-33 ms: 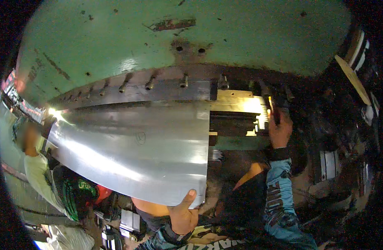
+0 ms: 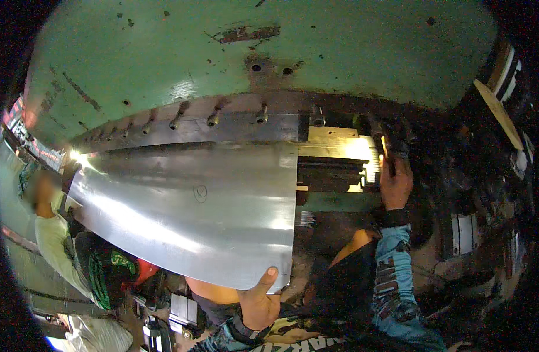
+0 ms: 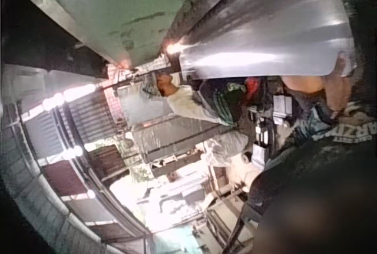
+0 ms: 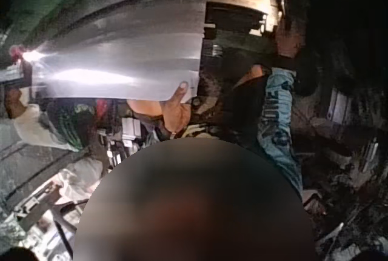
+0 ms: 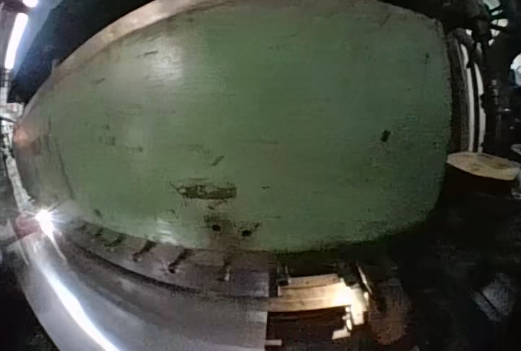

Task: The person operates a press brake to bend a large metal sheet. They position the sheet, activate the machine, and then remove the bent piece with assistance from a coworker. The process is repeated multiple times.

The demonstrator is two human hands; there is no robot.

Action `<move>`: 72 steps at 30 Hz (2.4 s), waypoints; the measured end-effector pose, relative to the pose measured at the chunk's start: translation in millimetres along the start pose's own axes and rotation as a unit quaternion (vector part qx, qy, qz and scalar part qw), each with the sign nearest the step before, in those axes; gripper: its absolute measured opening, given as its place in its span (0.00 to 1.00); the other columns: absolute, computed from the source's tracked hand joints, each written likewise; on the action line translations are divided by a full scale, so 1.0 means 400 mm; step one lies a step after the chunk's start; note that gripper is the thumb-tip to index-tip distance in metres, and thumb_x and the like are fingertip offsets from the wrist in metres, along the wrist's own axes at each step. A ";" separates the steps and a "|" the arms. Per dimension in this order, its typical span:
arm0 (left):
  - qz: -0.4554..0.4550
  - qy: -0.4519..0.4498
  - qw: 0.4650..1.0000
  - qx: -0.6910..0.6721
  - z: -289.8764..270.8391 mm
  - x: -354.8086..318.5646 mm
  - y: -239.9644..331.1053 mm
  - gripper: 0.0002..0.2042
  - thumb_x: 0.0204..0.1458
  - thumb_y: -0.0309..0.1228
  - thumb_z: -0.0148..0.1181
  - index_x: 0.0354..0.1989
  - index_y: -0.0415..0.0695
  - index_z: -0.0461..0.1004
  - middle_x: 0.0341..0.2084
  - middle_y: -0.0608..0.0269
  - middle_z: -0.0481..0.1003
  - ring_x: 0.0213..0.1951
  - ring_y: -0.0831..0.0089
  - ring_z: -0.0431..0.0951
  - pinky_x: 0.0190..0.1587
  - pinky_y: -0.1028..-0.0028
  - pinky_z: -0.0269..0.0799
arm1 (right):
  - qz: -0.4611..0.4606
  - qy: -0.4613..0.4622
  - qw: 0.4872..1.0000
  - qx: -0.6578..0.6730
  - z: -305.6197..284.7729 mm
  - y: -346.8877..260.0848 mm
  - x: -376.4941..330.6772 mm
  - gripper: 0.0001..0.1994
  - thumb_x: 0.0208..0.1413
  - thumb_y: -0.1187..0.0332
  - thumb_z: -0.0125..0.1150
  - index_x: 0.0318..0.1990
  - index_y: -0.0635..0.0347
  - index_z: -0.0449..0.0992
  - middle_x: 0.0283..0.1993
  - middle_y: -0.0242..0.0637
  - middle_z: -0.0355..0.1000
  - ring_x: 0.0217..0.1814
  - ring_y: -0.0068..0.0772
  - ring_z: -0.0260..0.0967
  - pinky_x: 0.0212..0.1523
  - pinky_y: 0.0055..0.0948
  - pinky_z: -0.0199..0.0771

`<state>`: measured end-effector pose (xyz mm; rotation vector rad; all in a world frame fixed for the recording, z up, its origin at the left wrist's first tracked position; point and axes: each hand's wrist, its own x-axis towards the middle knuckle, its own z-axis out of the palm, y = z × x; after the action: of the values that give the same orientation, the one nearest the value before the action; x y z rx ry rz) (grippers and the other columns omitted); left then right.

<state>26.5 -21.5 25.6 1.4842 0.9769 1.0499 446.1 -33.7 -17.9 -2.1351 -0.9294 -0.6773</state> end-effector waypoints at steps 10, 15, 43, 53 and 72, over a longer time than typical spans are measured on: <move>-0.199 0.026 0.905 -0.374 0.040 0.026 0.072 0.27 0.54 0.24 0.70 0.62 0.41 0.67 0.48 0.48 0.79 0.46 0.53 0.84 0.51 0.58 0.83 | 0.002 0.124 0.992 0.000 0.006 -0.035 0.015 0.18 0.66 0.56 0.64 0.45 0.66 0.83 0.44 0.58 0.80 0.44 0.62 0.78 0.46 0.51 0.80; -0.226 0.028 0.893 -0.388 0.041 0.028 0.096 0.28 0.54 0.23 0.70 0.63 0.41 0.66 0.48 0.47 0.78 0.45 0.53 0.84 0.49 0.58 0.84 | -0.002 0.059 0.995 -0.074 0.000 -0.041 0.006 0.17 0.66 0.58 0.65 0.47 0.66 0.84 0.44 0.56 0.81 0.44 0.60 0.79 0.45 0.48 0.80; -0.206 0.022 0.906 -0.370 0.031 0.019 0.046 0.29 0.55 0.19 0.66 0.66 0.44 0.64 0.53 0.48 0.75 0.52 0.50 0.82 0.56 0.53 0.83 | -0.041 0.098 0.993 -0.042 0.055 -0.040 -0.003 0.17 0.68 0.61 0.61 0.53 0.66 0.82 0.43 0.58 0.80 0.44 0.60 0.78 0.44 0.51 0.78; -0.129 -0.019 0.955 -0.265 0.024 0.015 0.034 0.19 0.62 0.20 0.62 0.62 0.45 0.74 0.52 0.48 0.78 0.52 0.54 0.82 0.58 0.59 0.77 | -0.001 0.056 0.998 0.030 0.057 -0.025 -0.023 0.23 0.72 0.54 0.53 0.64 0.60 0.76 0.54 0.61 0.77 0.55 0.66 0.75 0.59 0.55 0.74; -0.210 0.013 0.901 -0.380 0.029 0.023 0.071 0.25 0.59 0.22 0.66 0.64 0.38 0.65 0.50 0.46 0.78 0.51 0.54 0.82 0.57 0.55 0.79 | 0.174 0.235 0.951 -0.096 0.033 0.177 -0.113 0.29 0.67 0.45 0.62 0.60 0.65 0.79 0.63 0.55 0.73 0.62 0.57 0.69 0.65 0.50 0.66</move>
<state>41.9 -20.1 53.9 0.5831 0.7264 0.9677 476.2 -77.2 -84.7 -2.0877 -0.2296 -1.0605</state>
